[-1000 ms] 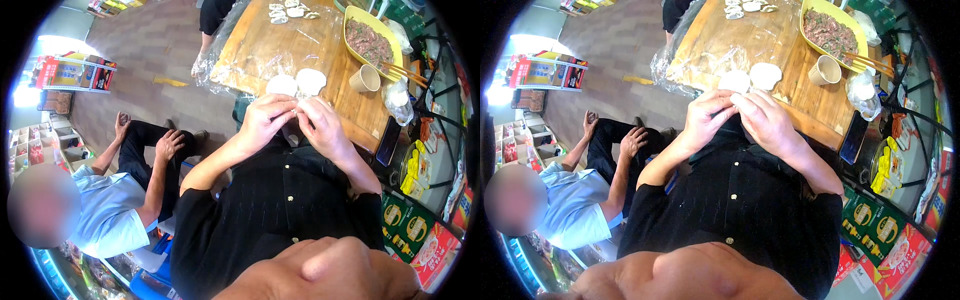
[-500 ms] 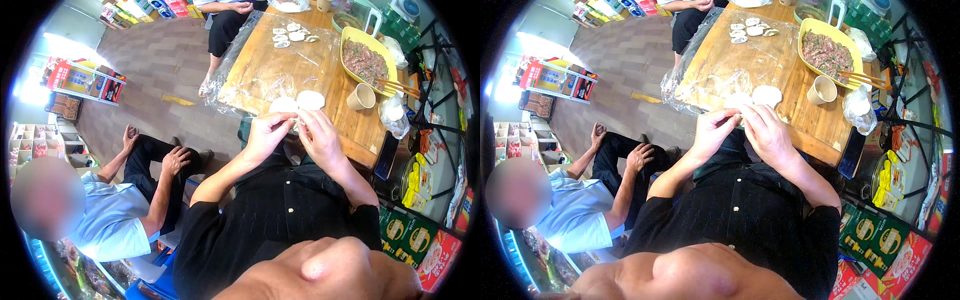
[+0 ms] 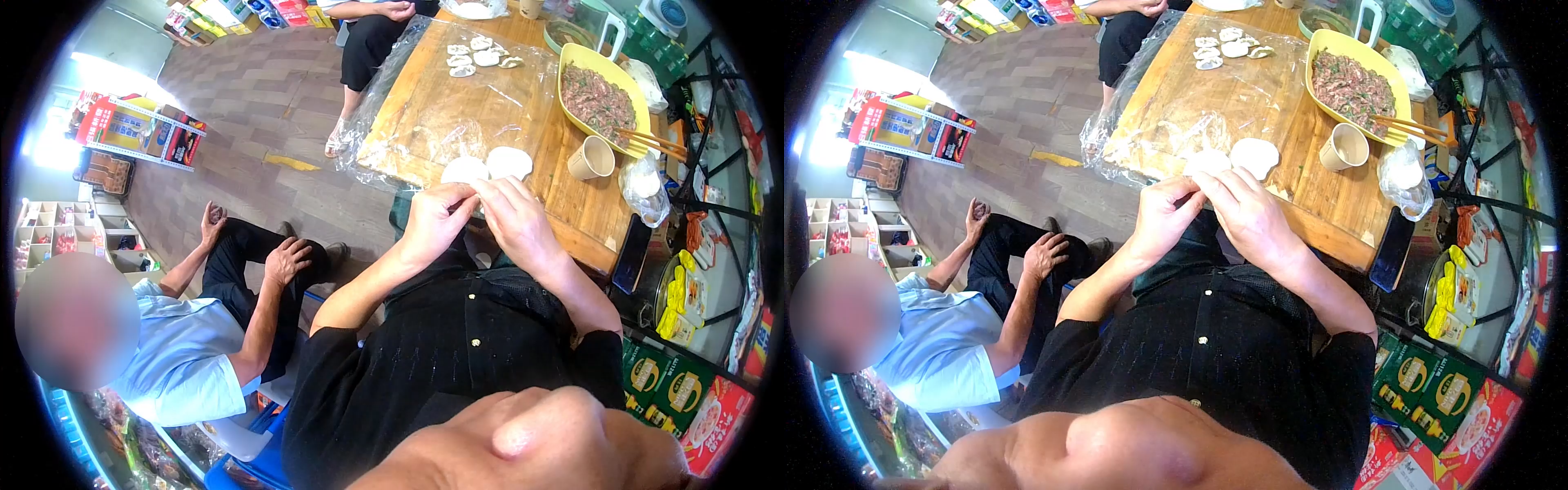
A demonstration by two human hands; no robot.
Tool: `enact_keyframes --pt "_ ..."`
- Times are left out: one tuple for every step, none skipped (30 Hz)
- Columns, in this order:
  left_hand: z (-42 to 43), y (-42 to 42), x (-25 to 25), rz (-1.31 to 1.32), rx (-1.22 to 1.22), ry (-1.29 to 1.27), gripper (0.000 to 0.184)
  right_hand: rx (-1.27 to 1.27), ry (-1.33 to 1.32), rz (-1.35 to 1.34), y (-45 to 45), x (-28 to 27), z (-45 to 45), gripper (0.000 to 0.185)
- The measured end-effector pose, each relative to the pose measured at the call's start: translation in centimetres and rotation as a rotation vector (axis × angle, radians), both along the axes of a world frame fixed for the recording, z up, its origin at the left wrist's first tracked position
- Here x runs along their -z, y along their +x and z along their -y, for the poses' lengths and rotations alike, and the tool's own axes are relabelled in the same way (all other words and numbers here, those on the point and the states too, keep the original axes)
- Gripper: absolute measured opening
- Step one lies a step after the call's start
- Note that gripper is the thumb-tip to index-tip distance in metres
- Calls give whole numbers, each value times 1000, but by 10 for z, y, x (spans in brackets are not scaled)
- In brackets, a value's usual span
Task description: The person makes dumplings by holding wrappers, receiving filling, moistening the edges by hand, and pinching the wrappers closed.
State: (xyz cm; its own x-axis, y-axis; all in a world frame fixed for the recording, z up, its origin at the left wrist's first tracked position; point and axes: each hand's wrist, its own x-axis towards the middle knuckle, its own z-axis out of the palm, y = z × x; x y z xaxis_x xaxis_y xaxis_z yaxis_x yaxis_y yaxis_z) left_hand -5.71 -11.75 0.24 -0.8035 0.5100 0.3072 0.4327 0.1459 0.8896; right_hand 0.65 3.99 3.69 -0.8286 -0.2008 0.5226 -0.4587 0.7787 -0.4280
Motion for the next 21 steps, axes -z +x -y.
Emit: enact_keyframes --pt "-1 1 0 0 0 1 15 -5 2 -8 -1 0 0 46" --pt "-4 2 0 162 4 71 15 -6 2 -8 -2 0 -1 46" --pt "-5 2 0 324 9 140 16 -10 1 -7 -3 -2 -2 46" --pt "-4 1 0 325 9 140 16 -14 -1 -5 -3 -3 -2 46" --pt "-3 -2 0 271 58 100 16 -13 -2 -2 -4 -6 -2 46" --pt "-2 -5 1 215 106 60 17 -40 19 -13 -6 -9 -1 45" --pt "-1 -7 2 215 106 60 17 -67 40 -26 -6 -11 -1 45" --pt "-1 -8 5 161 118 39 17 -67 40 -25 -6 -10 -1 45" --pt "0 -9 6 107 130 18 16 -72 60 -12 -6 -10 -1 45" --pt "0 -10 6 108 131 18 16 -78 80 2 -6 -10 -2 45" --pt "1 -10 6 115 131 3 17 -77 79 2 -6 -9 -2 45" --pt "1 -10 6 121 131 -11 18 -42 64 3 -5 -7 -1 46" --pt "1 -9 7 123 130 -12 18 -8 49 5 -5 -6 -1 47" --pt "0 -9 9 143 104 1 17 -9 48 7 -5 -5 0 47" --pt "0 -8 10 163 78 15 17 36 48 5 -5 -4 2 49" --pt "0 -8 10 165 79 14 17 81 48 3 -5 -3 3 51" --pt "-1 -8 9 149 63 26 17 82 48 3 -5 -2 4 51" --pt "-2 -9 8 132 48 38 18 102 40 10 -5 0 4 52" --pt "-2 -9 7 130 47 38 18 120 32 15 -6 1 5 54" --pt "-3 -7 6 164 33 45 19 120 31 15 -7 0 5 54" --pt "-4 -7 6 197 18 52 20 109 38 6 -7 -2 5 53"
